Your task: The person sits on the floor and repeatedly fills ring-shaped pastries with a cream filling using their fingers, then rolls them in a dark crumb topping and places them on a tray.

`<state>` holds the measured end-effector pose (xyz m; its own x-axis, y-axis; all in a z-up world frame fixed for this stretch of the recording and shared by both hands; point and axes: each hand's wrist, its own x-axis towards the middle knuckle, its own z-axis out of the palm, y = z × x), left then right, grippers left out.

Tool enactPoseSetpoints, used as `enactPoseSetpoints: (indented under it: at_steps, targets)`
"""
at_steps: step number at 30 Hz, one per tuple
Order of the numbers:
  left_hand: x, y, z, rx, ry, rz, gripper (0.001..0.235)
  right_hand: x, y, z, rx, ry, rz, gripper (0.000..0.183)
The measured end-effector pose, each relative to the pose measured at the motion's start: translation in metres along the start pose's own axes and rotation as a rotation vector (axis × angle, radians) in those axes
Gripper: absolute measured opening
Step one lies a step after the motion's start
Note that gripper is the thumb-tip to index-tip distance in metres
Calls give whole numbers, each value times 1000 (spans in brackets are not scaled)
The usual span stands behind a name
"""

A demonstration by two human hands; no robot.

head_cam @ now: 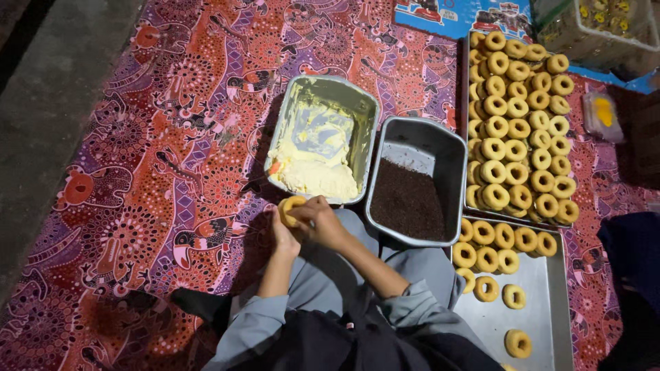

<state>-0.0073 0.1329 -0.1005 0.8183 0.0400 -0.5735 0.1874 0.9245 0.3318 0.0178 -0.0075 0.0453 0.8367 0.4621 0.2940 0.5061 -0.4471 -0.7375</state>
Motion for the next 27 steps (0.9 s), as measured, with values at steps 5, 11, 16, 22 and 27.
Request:
enactPoseSetpoints:
  at_steps: [5,11,16,22,27]
  targets:
    - [7,-10,-10,-95,-109,44,53,16,30,-17,-274,188,85,39]
    - [7,-15,-12,-67,-103,15,53,6,38,-32,-318,171,172,35]
    - [2,-18,-4,52,-126,31,53,-9,10,-19,-40,66,35,40]
    - [-6,-18,-5,-61,-177,36,52,15,38,-54,-355,171,283,31]
    - [-12,-25,3,80,-168,-63,55,-16,15,-41,-18,94,200,31]
